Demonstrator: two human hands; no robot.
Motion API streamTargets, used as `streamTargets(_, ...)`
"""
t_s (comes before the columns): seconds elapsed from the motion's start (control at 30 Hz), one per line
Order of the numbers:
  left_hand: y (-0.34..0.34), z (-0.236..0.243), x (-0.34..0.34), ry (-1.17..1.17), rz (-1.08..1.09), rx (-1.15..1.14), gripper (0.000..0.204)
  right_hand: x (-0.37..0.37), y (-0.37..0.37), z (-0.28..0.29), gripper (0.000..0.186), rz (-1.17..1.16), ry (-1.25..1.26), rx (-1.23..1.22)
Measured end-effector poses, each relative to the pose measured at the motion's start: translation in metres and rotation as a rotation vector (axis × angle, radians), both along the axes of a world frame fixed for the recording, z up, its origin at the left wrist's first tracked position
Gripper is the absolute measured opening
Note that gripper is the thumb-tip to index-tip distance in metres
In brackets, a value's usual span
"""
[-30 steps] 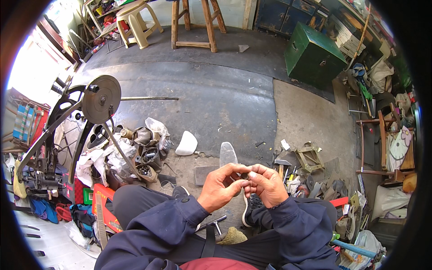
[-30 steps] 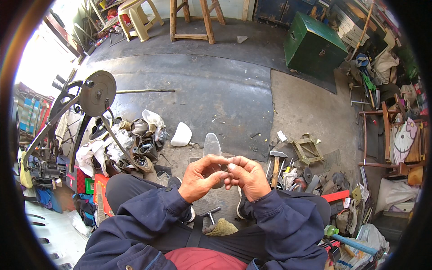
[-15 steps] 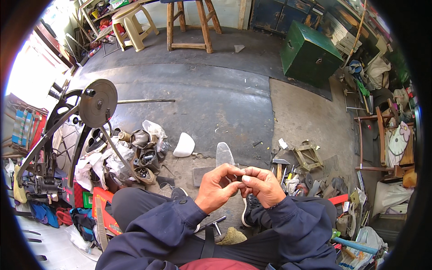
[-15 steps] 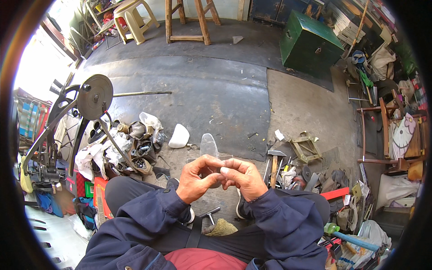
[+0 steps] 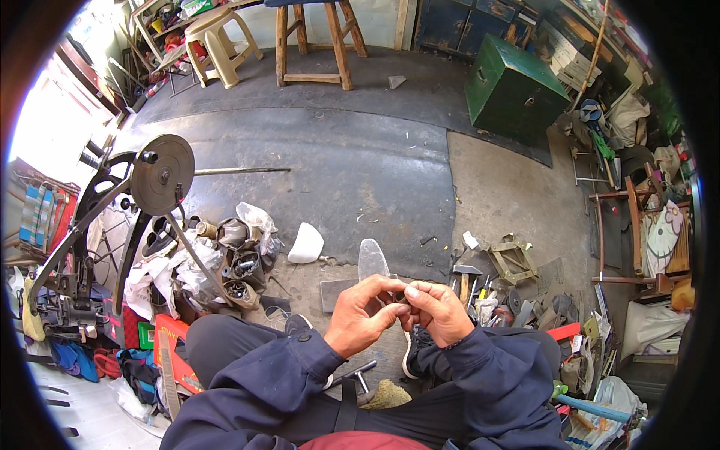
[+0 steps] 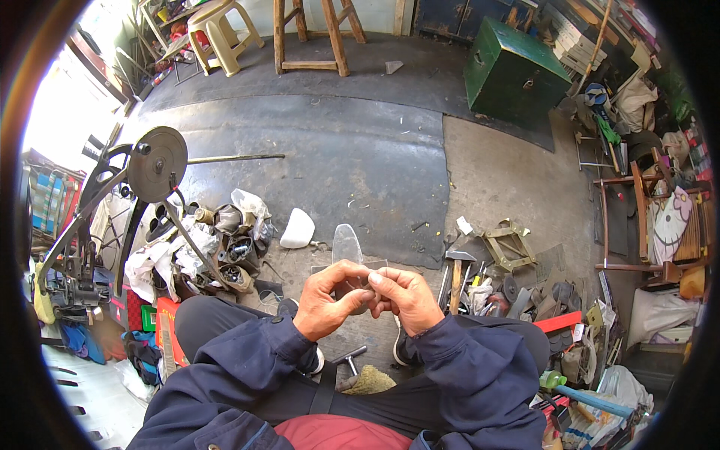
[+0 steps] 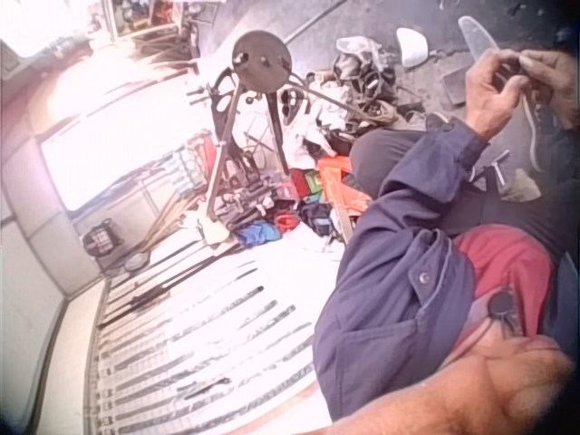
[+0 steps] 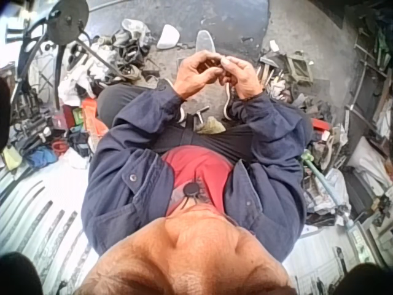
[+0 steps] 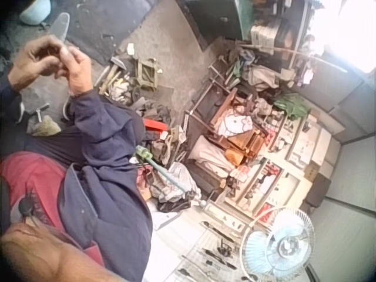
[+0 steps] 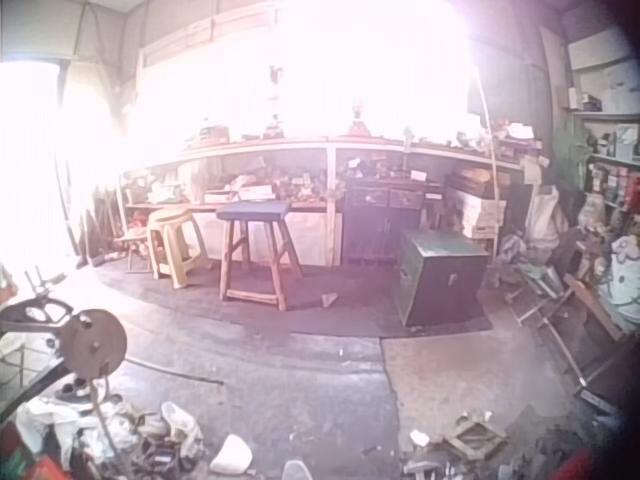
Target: The person sits on the floor in a workshop and repeatedly taps a small metal piece with a hammer, rotating it to shape the edges. They then place the hammer down and pick up a metal frame to inspect it.
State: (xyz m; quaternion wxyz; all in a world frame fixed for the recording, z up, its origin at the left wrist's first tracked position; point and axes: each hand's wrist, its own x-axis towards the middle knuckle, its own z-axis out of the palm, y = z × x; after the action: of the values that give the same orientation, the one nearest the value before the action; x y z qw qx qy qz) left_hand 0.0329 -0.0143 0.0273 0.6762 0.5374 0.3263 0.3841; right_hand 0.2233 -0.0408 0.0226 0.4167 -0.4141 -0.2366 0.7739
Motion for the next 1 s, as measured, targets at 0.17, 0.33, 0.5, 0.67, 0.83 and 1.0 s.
streamTargets(0.17, -0.0004, -0.0009, 0.0006, -0.046, 0.012, -0.041, 0.024, -0.001, -0.0014, 0.0034, 0.022, 0.014, 0.008, -0.006)
streamTargets(0.33, -0.0005, -0.0001, 0.0011, -0.09, -0.006, -0.073, 0.024, -0.001, -0.0004, 0.0044, 0.021, 0.031, -0.003, 0.017)
streamTargets(0.5, -0.0006, -0.0004, 0.0015, -0.042, -0.006, -0.036, 0.024, -0.0017, -0.0003, 0.004, 0.024, 0.021, -0.038, 0.0)
streamTargets(0.67, -0.0001, -0.004, 0.0013, -0.059, -0.028, -0.033, 0.027, -0.0018, 0.0002, 0.0038, 0.027, 0.031, -0.04, -0.008)
streamTargets(0.83, -0.0002, -0.0056, 0.001, -0.055, -0.024, -0.032, 0.026, -0.0023, 0.0001, 0.0027, 0.028, 0.027, -0.046, -0.004)
streamTargets(1.0, 0.0001, -0.006, 0.0011, -0.037, -0.016, -0.026, 0.025, -0.0021, 0.0001, 0.0015, 0.028, 0.032, -0.044, 0.002)
